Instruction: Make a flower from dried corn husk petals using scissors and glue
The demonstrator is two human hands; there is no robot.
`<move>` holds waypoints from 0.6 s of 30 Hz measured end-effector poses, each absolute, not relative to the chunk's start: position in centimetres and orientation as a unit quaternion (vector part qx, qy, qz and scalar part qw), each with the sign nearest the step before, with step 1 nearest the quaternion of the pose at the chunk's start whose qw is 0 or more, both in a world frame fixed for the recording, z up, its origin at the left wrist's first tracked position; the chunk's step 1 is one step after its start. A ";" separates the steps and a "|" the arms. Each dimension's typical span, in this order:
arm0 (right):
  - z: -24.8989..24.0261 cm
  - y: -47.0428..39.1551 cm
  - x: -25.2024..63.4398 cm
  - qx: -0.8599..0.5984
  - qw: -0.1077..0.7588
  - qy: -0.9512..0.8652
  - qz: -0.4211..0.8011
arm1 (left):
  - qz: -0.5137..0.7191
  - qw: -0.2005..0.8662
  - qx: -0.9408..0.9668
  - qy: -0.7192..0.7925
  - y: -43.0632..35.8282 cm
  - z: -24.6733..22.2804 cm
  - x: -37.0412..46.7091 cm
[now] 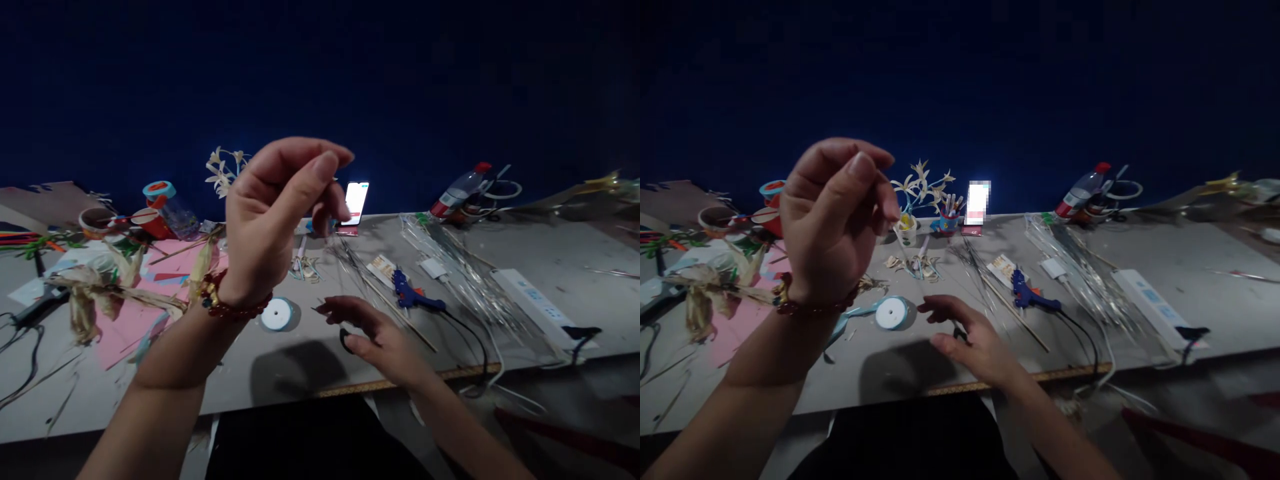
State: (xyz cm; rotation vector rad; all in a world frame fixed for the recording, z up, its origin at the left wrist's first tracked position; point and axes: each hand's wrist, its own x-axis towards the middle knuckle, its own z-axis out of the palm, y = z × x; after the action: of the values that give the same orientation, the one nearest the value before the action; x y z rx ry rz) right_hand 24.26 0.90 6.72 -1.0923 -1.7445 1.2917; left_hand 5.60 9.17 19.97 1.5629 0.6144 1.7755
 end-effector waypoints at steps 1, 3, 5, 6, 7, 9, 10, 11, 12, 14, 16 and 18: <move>7.1 0.4 23.8 -0.420 0.387 -0.656 0.493 | 0.694 0.323 0.603 0.226 9.2 20.0 6.3; 7.2 -0.3 23.6 -0.449 0.454 -0.624 0.451 | 0.692 0.317 0.613 0.213 9.2 19.9 7.1; 6.4 -0.6 24.9 -0.496 0.493 -0.609 0.375 | 0.658 0.353 0.631 0.211 9.0 19.3 7.0; 5.7 -0.6 26.1 -0.523 0.489 -0.619 0.325 | 0.637 0.379 0.636 0.213 8.7 18.8 6.6; 4.8 -0.6 27.5 -0.552 0.467 -0.636 0.271 | 0.622 0.402 0.637 0.214 8.4 18.1 6.1; 2.4 -0.2 30.5 -0.625 0.352 -0.675 0.171 | 0.636 0.415 0.613 0.215 7.6 16.3 4.7; 1.2 0.1 31.8 -0.646 0.273 -0.703 0.119 | 0.648 0.409 0.600 0.229 7.1 15.2 4.0; 0.0 0.4 32.9 -0.671 0.207 -0.710 0.064 | 0.653 0.407 0.591 0.244 6.5 14.0 3.3; -1.0 0.7 33.7 -0.682 0.188 -0.705 0.045 | 0.652 0.407 0.582 0.264 5.9 12.7 2.6; -2.1 1.6 34.2 -0.689 0.162 -0.706 0.026 | 0.625 0.419 0.578 0.316 4.4 10.1 1.4; -1.6 3.0 33.8 -0.680 0.153 -0.717 0.008 | 0.578 0.431 0.585 0.372 3.0 7.7 0.5; 0.1 5.2 32.7 -0.659 0.131 -0.739 -0.037 | 0.557 0.414 0.589 0.414 1.5 5.6 -0.3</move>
State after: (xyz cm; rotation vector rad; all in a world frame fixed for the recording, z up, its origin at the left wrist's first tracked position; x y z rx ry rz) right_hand 32.75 5.24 0.12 -1.9156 -2.1476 -0.1061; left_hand -0.27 1.54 5.58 1.4806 1.0399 1.3995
